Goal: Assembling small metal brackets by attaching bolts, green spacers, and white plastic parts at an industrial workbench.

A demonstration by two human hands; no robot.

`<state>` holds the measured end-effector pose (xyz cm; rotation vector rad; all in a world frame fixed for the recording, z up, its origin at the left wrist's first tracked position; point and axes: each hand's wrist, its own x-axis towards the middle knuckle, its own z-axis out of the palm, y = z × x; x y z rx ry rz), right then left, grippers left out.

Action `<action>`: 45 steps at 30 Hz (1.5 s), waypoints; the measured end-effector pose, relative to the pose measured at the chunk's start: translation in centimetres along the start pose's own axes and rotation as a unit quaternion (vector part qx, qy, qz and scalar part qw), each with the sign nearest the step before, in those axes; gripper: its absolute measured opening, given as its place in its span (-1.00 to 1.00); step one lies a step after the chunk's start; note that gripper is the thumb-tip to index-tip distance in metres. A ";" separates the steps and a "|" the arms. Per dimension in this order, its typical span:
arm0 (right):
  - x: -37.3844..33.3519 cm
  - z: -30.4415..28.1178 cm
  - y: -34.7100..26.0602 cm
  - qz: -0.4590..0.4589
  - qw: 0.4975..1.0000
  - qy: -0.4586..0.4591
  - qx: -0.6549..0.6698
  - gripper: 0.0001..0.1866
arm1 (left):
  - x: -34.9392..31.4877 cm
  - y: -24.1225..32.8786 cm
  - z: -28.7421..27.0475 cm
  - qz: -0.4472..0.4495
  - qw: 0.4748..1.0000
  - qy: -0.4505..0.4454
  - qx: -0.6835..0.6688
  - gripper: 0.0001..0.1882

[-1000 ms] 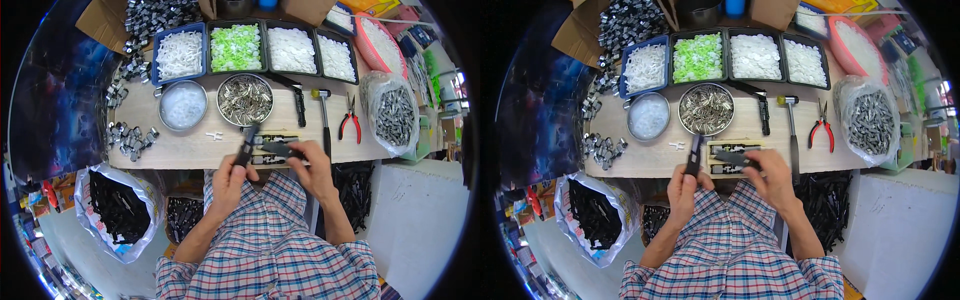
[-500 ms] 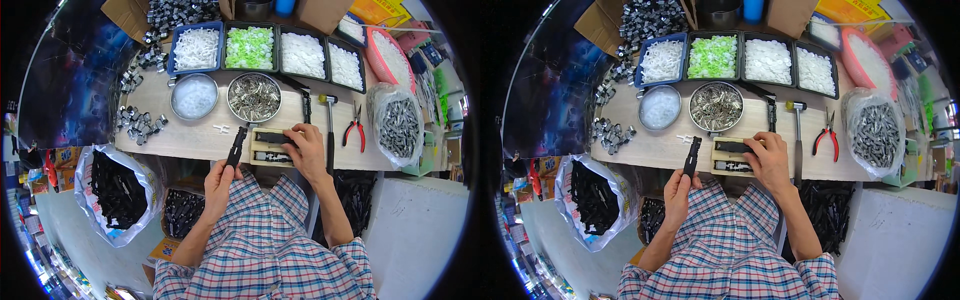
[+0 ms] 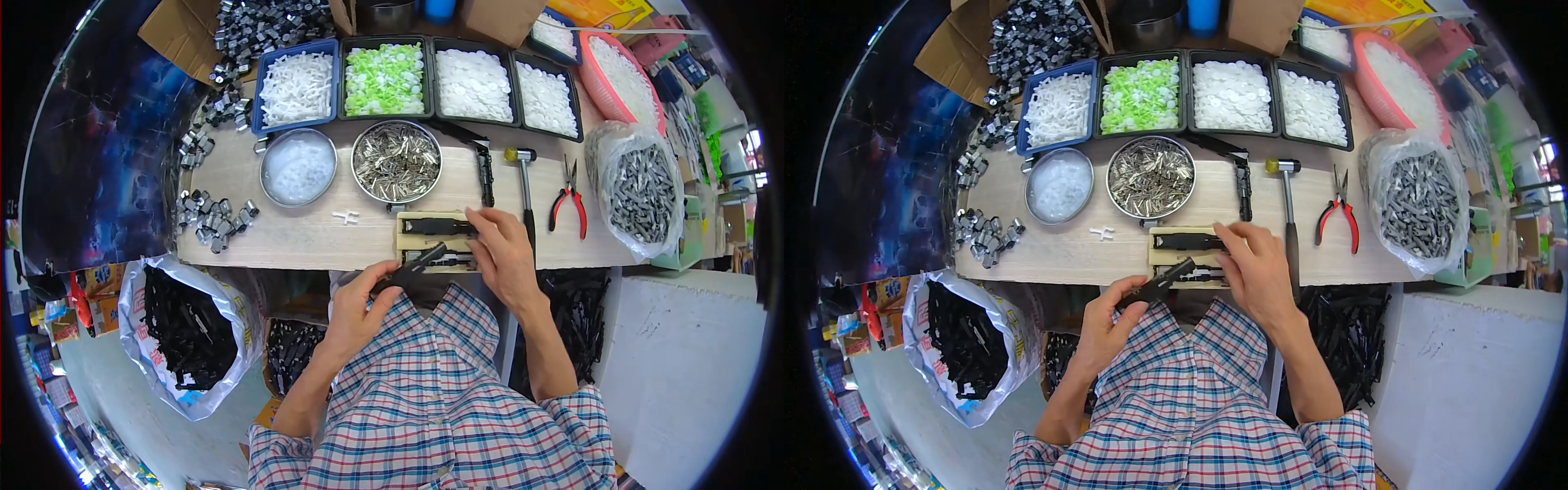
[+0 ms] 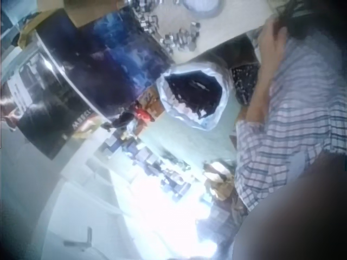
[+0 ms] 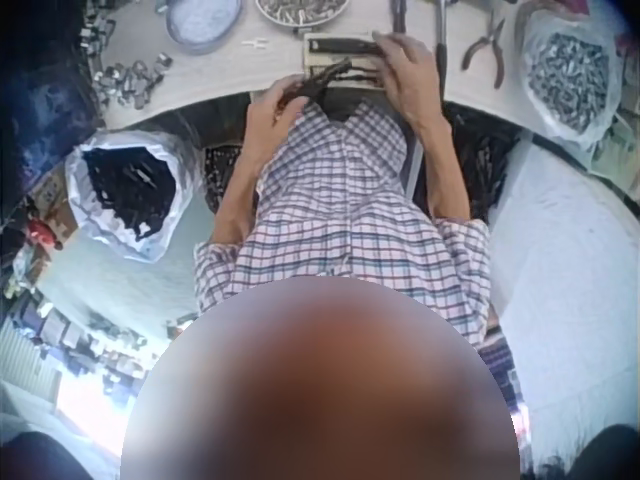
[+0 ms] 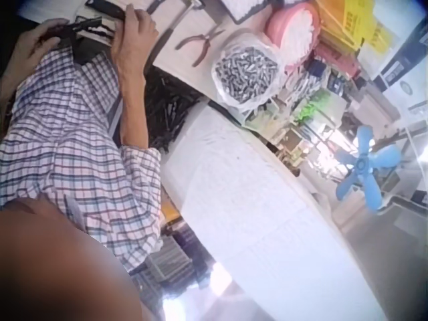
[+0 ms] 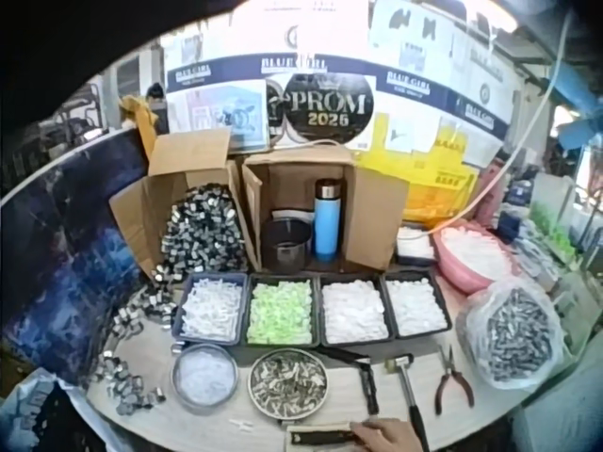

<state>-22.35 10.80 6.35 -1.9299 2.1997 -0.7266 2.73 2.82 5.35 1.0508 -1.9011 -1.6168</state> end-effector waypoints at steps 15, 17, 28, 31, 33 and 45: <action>-4.3 0.8 -0.3 0.013 0.993 0.083 0.080 -0.62 | 2.9 0.6 2.2 0.109 0.990 0.017 0.083 -0.46; -3.7 1.0 -0.2 0.007 0.994 0.082 0.078 -0.61 | 3.1 0.0 2.3 0.098 0.991 0.024 0.091 -0.48; -2.9 2.4 -0.4 -0.009 0.997 0.057 0.047 -0.62 | 3.5 -1.4 2.8 0.083 0.991 0.053 0.093 -0.63; -2.7 2.1 -0.6 -0.015 0.998 0.048 0.034 -0.63 | 3.4 -1.5 2.8 0.077 0.991 0.051 0.092 -0.64; -2.8 2.2 -0.5 -0.017 0.998 0.050 0.022 -0.62 | 3.5 -1.2 2.8 0.078 0.992 0.051 0.089 -0.64; -5.0 2.0 0.7 0.097 0.983 0.154 0.019 -0.51 | 5.6 1.8 6.3 0.262 0.884 0.004 0.387 -0.29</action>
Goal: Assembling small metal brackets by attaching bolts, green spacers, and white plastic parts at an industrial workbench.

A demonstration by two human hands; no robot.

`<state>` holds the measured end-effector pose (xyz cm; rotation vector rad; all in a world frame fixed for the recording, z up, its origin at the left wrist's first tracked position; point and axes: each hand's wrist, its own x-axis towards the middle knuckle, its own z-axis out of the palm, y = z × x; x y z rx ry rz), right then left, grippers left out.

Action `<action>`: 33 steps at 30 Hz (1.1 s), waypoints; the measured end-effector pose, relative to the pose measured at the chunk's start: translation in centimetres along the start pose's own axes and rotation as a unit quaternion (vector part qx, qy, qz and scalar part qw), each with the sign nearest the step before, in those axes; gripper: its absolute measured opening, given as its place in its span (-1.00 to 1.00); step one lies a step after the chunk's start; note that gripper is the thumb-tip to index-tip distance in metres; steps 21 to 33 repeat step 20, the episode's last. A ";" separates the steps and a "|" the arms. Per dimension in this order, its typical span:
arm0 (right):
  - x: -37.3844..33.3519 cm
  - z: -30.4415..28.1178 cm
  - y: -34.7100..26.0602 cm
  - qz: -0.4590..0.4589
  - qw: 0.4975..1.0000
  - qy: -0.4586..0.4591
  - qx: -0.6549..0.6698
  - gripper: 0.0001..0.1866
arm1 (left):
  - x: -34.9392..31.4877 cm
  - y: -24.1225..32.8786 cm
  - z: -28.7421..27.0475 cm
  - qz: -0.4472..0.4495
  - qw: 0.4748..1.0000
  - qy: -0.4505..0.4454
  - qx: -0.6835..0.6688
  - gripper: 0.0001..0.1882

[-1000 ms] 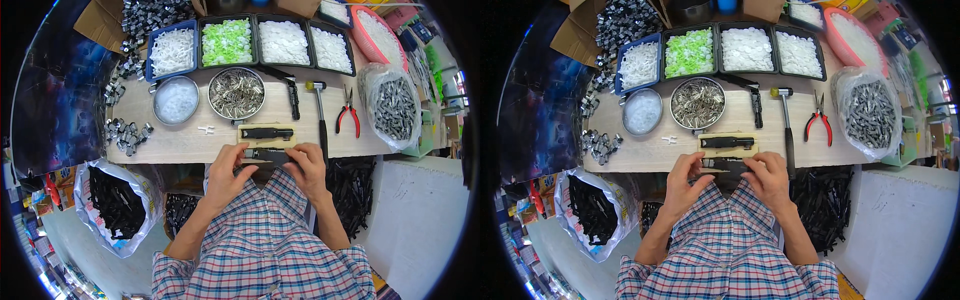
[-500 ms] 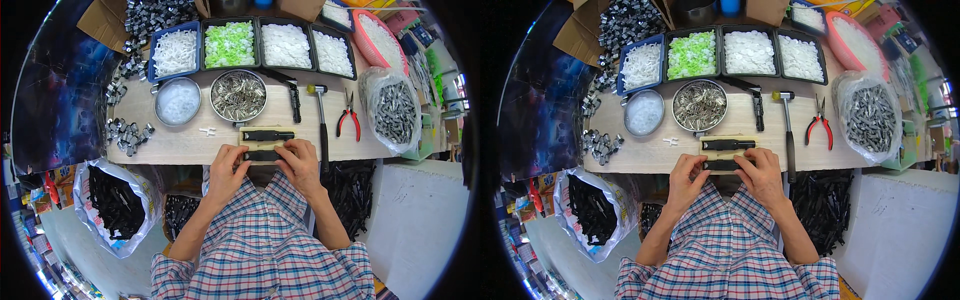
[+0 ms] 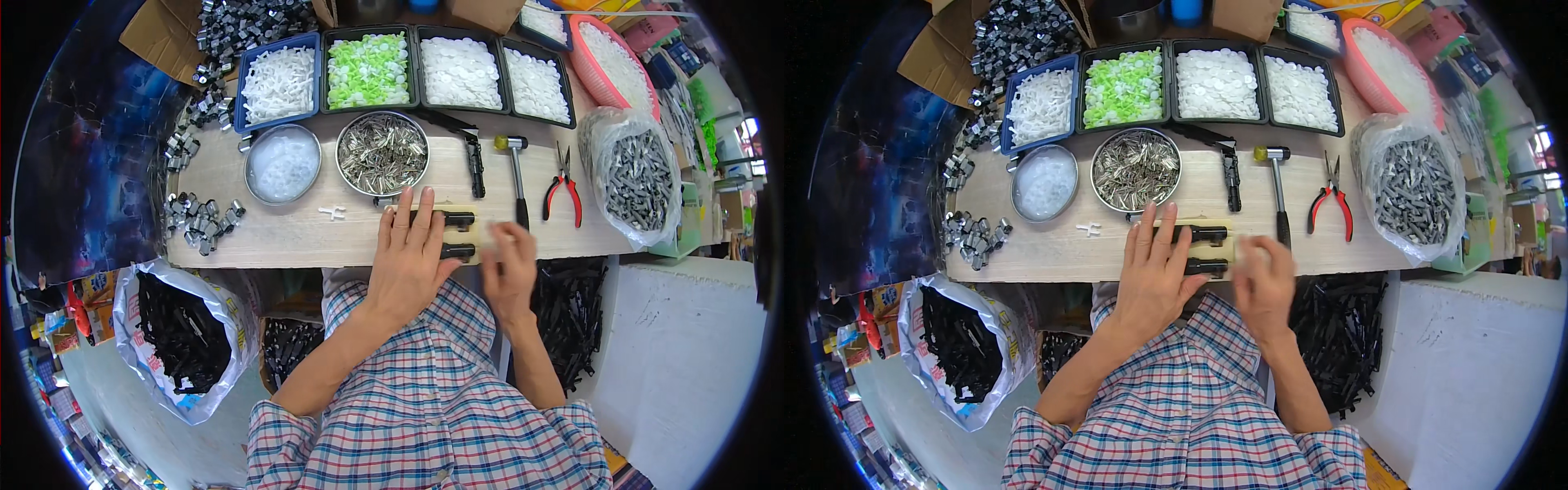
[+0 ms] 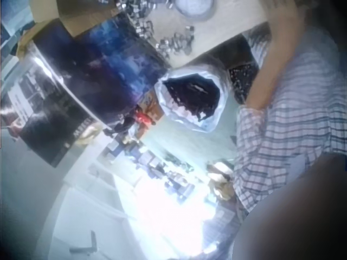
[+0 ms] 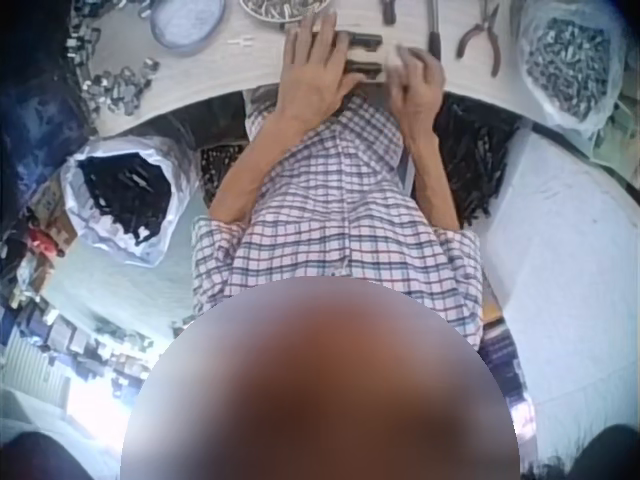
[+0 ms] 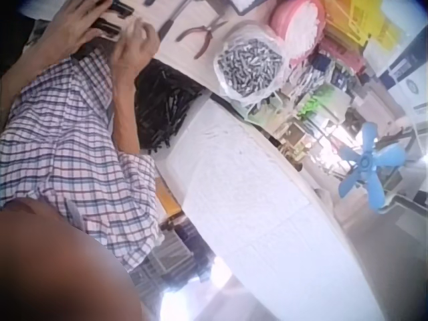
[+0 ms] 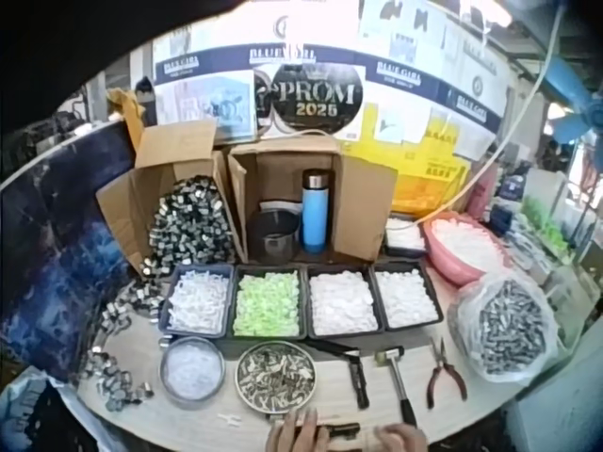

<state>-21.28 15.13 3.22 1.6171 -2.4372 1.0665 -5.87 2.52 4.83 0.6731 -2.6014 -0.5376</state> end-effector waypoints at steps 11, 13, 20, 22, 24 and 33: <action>-2.6 -3.5 1.5 0.144 0.989 0.019 -0.011 -0.54 | -1.6 0.0 2.8 0.023 0.982 -0.055 0.177 -0.34; -6.0 -4.5 1.0 0.107 0.994 -0.014 0.011 -0.53 | -1.6 -0.2 3.3 0.047 0.981 -0.022 0.187 -0.41; -7.9 -5.2 -0.7 0.115 0.986 -0.097 0.066 -0.46 | -1.7 -0.6 3.7 0.050 0.982 -0.012 0.183 -0.38; -7.9 -5.2 -0.7 0.115 0.986 -0.097 0.066 -0.46 | -1.7 -0.6 3.7 0.050 0.982 -0.012 0.183 -0.38; -7.9 -5.2 -0.7 0.115 0.986 -0.097 0.066 -0.46 | -1.7 -0.6 3.7 0.050 0.982 -0.012 0.183 -0.38; -7.9 -5.2 -0.7 0.115 0.986 -0.097 0.066 -0.46 | -1.7 -0.6 3.7 0.050 0.982 -0.012 0.183 -0.38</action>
